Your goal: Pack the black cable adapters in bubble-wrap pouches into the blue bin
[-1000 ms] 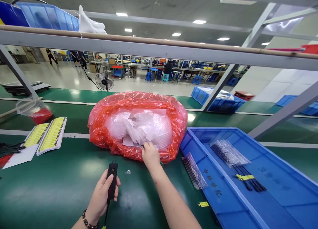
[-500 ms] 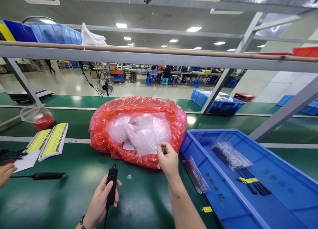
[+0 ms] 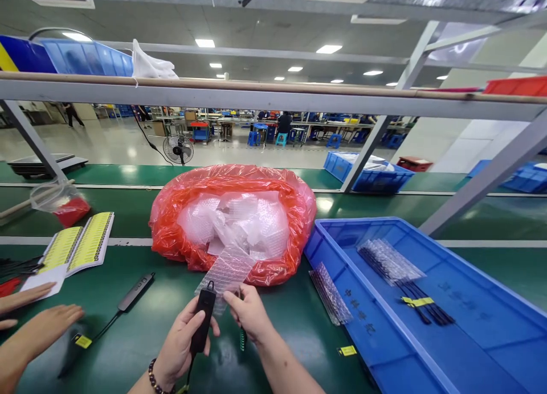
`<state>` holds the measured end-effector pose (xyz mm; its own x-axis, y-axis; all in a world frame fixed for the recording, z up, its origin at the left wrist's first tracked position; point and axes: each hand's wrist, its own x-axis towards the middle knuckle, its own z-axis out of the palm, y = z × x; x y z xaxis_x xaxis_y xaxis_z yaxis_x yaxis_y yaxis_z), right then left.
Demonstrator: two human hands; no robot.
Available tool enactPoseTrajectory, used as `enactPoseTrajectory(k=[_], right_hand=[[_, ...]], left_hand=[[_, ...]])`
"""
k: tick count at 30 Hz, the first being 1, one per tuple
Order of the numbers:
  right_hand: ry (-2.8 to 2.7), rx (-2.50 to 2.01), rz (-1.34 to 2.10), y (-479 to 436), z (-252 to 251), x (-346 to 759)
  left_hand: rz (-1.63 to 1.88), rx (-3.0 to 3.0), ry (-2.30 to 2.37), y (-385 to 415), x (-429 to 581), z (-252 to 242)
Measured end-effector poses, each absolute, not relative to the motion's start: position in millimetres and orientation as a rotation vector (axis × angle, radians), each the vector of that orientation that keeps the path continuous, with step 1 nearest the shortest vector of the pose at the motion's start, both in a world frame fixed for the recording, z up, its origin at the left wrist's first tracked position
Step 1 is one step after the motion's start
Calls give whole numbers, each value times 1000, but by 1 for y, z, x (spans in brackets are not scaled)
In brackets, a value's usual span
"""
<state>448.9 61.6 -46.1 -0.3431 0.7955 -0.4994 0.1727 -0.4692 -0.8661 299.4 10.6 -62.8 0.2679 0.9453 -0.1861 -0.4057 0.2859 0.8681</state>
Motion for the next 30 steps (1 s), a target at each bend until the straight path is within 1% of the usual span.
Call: enactPoseTrajectory(k=[5,9,12,14,18,23,26,28,30], right_hand=[[-1063,-1434,1634,75,-55,445],[-1076,-1417,1606,79,-53,447],[-1340,-1374,1657,73,-49,448],[-1564,-1339,1625,69,-45,448],[-1821,-1324,1581,63,-38,448],[-2166,-1237,1674,58,-31,442],[-2167,-1311,1715,51,-34,434],[-2128,-1469,1625,45,-43,427],[-2215,-1515,1572,39,-58,421]], left_hand=[[933,922,665,6,294,-68],[886,951,596,6,296,-74],[934,918,662,8,299,-73],[994,868,740,9,300,-72],[1104,792,878,10,300,-68],[1343,604,850,16,301,-68],[1358,458,928,24,302,-66],[1381,332,948,32,301,-64],[1469,172,946,40,299,-59]])
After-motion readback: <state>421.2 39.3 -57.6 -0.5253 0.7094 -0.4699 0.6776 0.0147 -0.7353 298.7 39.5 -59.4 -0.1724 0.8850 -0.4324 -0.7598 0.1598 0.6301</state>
